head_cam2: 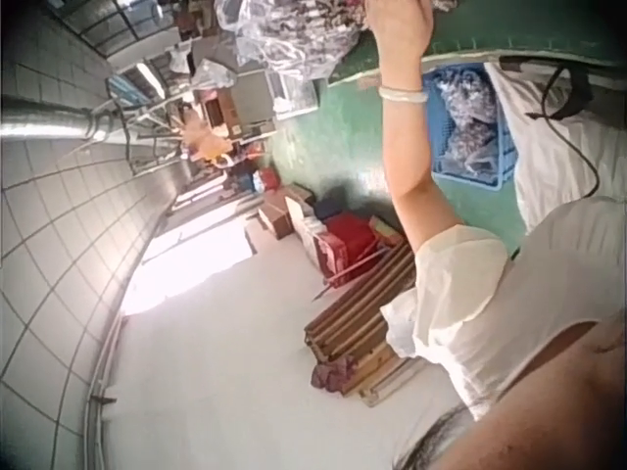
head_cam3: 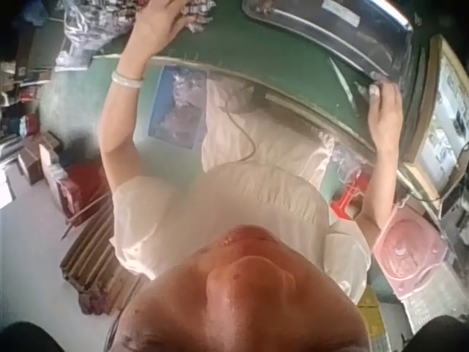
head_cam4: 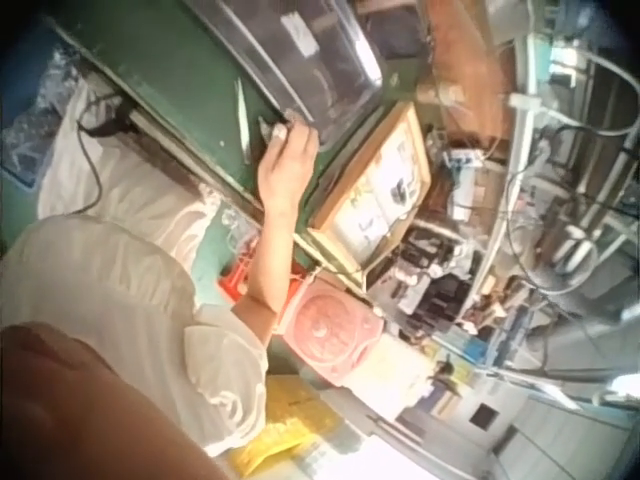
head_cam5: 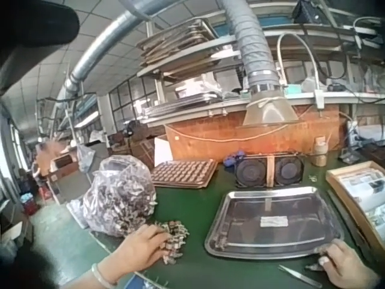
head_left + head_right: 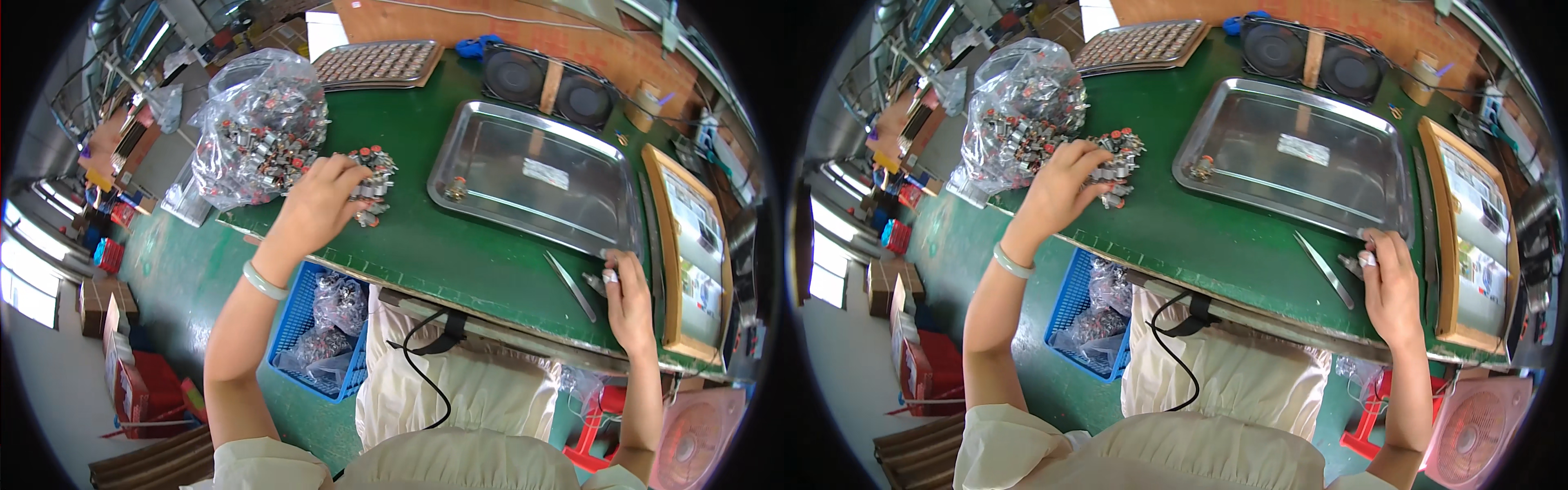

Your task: The person is assembling small electronic components onto a base using tools.

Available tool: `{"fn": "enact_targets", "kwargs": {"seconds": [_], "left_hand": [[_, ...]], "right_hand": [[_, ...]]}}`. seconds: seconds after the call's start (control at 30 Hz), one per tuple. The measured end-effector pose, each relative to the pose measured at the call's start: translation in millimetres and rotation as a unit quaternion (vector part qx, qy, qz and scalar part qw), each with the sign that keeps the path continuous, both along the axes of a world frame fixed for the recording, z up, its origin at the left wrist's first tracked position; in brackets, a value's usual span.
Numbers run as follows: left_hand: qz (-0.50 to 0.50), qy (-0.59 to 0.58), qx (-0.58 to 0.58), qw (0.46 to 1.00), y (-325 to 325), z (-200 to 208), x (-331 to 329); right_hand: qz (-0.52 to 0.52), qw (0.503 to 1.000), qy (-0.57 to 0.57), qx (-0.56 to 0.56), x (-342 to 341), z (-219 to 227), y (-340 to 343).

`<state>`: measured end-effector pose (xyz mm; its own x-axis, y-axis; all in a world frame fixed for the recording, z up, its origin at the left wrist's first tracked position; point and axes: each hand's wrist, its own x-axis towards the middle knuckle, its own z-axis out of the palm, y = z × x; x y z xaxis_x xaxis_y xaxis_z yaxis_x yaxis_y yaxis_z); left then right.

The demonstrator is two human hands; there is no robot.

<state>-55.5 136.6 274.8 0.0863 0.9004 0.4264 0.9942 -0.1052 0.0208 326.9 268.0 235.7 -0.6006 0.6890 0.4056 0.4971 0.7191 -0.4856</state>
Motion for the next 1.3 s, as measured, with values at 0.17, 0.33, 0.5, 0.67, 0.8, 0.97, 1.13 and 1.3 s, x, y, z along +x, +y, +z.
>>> {"fn": "enact_targets", "kwargs": {"seconds": [0.17,0.33,0.5,0.67,0.8,0.97,1.13,1.3], "left_hand": [[0.005,-0.027,0.029,0.999,7.2,-6.4,18.8],[0.000,-0.056,0.058,0.997,27.1,-10.4,3.3],[0.214,-0.134,0.083,0.964,39.1,7.3,-27.3],[0.323,0.183,0.147,0.917,53.4,2.4,-35.5],[0.301,0.205,0.157,0.918,51.2,15.7,-29.5],[0.015,0.013,-0.090,0.996,10.9,-7.6,15.4],[0.079,0.032,-0.049,0.995,-0.7,-19.0,30.3],[0.012,-0.154,-0.012,0.988,-11.9,-26.7,72.3]], "right_hand": [[0.019,0.999,0.018,0.022,-7.8,5.7,16.2],[-0.036,0.996,-0.043,-0.068,-25.9,17.1,13.8],[0.012,0.994,-0.110,0.022,-33.8,10.2,22.8],[0.005,0.992,-0.119,0.045,-37.6,6.7,23.9],[0.007,0.993,-0.106,0.051,-35.9,5.3,22.5],[-0.001,0.996,-0.081,0.048,-30.9,2.2,24.0],[0.000,0.994,-0.087,0.058,-33.0,2.9,21.8],[0.002,0.999,-0.030,0.040,-32.3,0.5,20.2]]}}
